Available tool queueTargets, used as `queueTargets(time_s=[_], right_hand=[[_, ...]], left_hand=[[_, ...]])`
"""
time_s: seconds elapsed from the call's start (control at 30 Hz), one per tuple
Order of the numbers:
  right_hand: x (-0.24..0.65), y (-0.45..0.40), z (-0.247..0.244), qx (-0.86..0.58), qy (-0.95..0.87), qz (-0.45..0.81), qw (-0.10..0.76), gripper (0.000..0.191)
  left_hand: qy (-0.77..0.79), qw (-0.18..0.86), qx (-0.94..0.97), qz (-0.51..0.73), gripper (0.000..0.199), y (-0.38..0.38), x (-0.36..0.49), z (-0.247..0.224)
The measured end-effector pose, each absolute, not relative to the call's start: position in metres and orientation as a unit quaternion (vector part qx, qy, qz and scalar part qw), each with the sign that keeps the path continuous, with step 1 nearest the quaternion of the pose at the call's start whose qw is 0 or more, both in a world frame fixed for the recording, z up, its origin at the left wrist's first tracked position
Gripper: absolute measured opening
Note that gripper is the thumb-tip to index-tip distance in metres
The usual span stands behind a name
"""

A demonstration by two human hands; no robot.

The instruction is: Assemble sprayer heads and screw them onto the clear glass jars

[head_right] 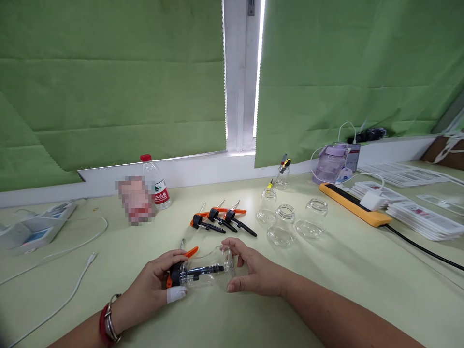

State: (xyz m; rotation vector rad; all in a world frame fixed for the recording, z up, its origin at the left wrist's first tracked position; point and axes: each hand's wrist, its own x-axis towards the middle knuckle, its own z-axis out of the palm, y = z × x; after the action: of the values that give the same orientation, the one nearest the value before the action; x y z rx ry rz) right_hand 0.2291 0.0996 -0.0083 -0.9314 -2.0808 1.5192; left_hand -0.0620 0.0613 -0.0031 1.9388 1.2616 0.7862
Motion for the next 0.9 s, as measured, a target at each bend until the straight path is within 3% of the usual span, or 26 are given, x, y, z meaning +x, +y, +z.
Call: queueTargets(time_s=[0.57,0.9], right_hand=[[0.229,0.097,-0.010,-0.278,-0.749,0.551,0.239,0.083],[0.236,0.102,-0.014,-0.327,-0.796,0.465,0.209,0.074]], left_hand=[[0.460,0.355,0.748,0.321,0.041,0.059,-0.062,-0.003],[0.464,0.330,0.767,0.294,0.039,0.057,-0.057,0.007]])
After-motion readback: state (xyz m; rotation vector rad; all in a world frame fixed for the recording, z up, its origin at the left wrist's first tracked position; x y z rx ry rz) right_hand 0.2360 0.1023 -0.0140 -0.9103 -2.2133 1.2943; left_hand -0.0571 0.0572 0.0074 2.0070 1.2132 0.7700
